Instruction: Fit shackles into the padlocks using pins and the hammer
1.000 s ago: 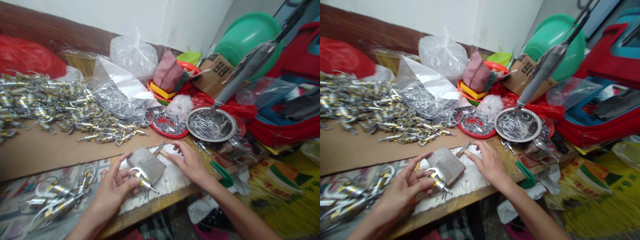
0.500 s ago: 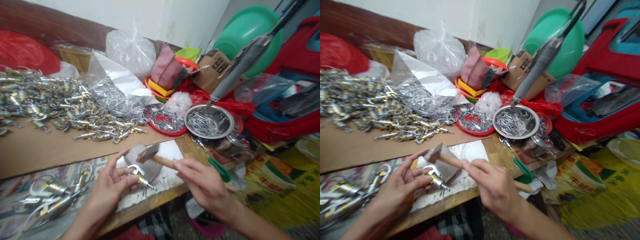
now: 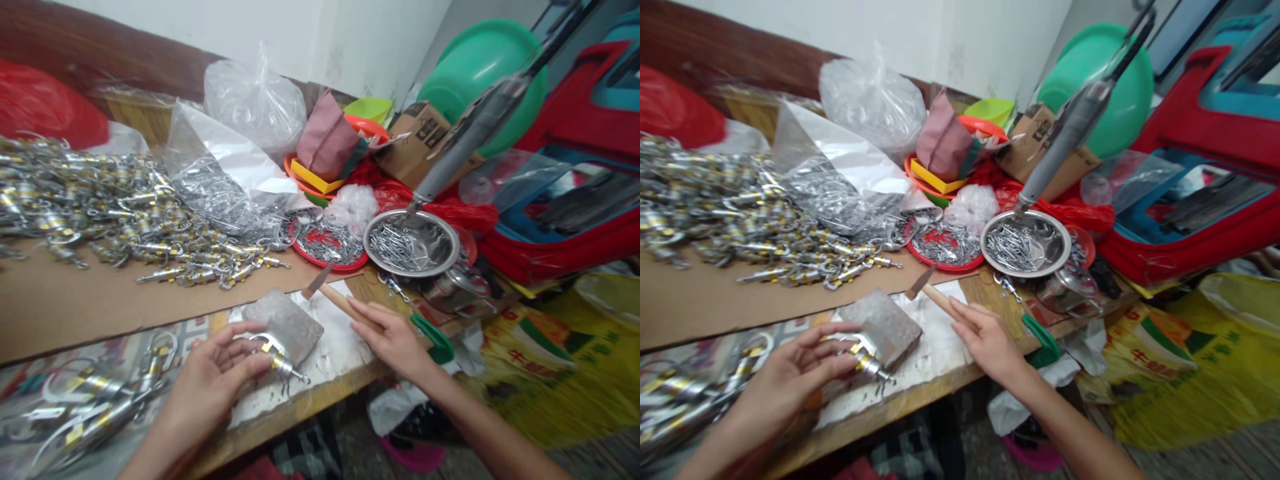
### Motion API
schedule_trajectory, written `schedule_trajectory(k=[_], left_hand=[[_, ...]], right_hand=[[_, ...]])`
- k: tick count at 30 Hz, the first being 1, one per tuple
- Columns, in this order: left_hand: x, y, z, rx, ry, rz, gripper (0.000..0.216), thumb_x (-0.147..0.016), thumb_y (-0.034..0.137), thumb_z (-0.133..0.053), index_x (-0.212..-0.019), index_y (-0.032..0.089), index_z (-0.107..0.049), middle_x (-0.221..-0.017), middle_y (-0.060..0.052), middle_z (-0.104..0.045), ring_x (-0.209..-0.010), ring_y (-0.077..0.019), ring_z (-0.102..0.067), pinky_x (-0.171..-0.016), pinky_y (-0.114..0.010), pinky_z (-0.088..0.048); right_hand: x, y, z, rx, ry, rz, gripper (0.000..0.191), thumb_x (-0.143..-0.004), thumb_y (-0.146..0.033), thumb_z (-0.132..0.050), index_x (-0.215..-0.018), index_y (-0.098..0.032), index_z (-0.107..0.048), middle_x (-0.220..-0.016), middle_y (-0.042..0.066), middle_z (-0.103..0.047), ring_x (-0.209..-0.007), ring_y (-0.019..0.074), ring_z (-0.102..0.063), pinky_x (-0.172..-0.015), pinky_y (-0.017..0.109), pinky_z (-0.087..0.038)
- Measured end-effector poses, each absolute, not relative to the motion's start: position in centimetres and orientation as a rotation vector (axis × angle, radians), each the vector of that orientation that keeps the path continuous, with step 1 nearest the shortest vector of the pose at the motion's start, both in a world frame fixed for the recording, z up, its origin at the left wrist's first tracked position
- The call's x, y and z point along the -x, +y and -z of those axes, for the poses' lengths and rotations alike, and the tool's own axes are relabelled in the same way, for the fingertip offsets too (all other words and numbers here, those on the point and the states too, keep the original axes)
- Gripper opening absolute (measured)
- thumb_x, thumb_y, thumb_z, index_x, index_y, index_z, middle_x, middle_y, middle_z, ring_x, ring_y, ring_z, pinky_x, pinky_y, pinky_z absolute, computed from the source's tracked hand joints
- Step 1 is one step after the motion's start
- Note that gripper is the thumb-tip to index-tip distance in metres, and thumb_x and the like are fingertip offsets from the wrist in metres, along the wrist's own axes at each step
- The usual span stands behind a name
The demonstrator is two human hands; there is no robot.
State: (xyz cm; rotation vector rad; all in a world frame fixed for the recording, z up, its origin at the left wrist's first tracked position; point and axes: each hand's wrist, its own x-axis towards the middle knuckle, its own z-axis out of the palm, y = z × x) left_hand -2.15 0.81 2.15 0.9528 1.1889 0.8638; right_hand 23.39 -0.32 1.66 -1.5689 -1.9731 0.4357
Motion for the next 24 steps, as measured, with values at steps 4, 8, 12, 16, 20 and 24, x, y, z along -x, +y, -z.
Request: schedule_trajectory(k=[4,8,12,16,20,24], left_hand=[[2.7,0.6,-1.6,-1.333,1.405,-0.842,0.015,-0.06,0.036,-0.068,-0.064,0.021,-0.07,-0.075,-0.006,-0.072,-0.077,-0.0246,-0.064,-0.077,-0.037,-0.047],[2.6,0.5,-1.2,-1.658,1.456,-0.939,0.016,-0.062,0.041,-0.065,-0.062,0.026,-0.073,-0.09,-0.005,-0.067,-0.096,-0.0275,-0.057,-0.089,-0.041,-0.038],[2.2,0.4,-1.6,-1.713,1.41,-0.994,0.012,-0.064,0.037,-0.065,-0.062,0.026,-0.072,-0.081,-0.003,-0.065,-0.081,-0.0223,-0.061,-0.074,-0.031,-0.044],[2.2,0.2,-2.2,-1.668,1.334,-0.936,0.011,-0.069,0.03,-0.063,-0.064,0.028,-0.073,-0.073,-0.002,-0.068,-0.073,-0.0192,-0.062,-0.068,-0.025,-0.044],[2.4,0.2,-2.3,-1.666,1.282,-0.965,0.012,-0.069,0.027,-0.063,-0.065,0.029,-0.074,-0.07,-0.002,-0.069,-0.07,-0.0187,-0.062,-0.064,-0.024,-0.044],[2.2,0.1,-2.4,-1.676,1.252,-0.964,0.013,-0.07,0.026,-0.062,-0.067,0.028,-0.074,-0.069,-0.002,-0.069,-0.069,-0.0187,-0.063,-0.063,-0.024,-0.045]], right_hand=[[-24.3,2.8,-1.7,1.674,-2.14,-0.506,0.025,-0.084,-0.028,-0.051,-0.104,-0.021,-0.065,-0.095,0.005,-0.068,-0.084,0.0174,-0.063,-0.074,0.028,-0.049],[-23.9,8.6,-2.7,1.841,-2.101,-0.137,0.026,-0.087,-0.02,-0.045,-0.104,-0.016,-0.064,-0.103,0.009,-0.063,-0.096,0.0175,-0.057,-0.084,0.028,-0.043],[-23.5,14.5,-2.7,1.987,-2.089,-0.133,0.017,-0.077,-0.019,-0.06,-0.091,-0.011,-0.067,-0.096,0.013,-0.064,-0.094,0.0245,-0.058,-0.081,0.035,-0.043],[-22.9,16.4,-2.2,2.026,-2.102,-0.165,0.015,-0.081,-0.027,-0.057,-0.084,-0.013,-0.063,-0.089,0.006,-0.064,-0.087,0.0184,-0.059,-0.079,0.036,-0.044],[-23.3,15.8,-2.2,1.964,-2.023,-0.133,0.016,-0.085,-0.021,-0.05,-0.085,-0.015,-0.064,-0.098,0.011,-0.063,-0.096,0.0215,-0.056,-0.082,0.033,-0.04],[-23.4,14.3,-3.1,1.855,-1.902,-0.157,0.02,-0.086,-0.022,-0.046,-0.09,-0.013,-0.063,-0.102,0.013,-0.062,-0.099,0.0223,-0.055,-0.083,0.032,-0.04]])
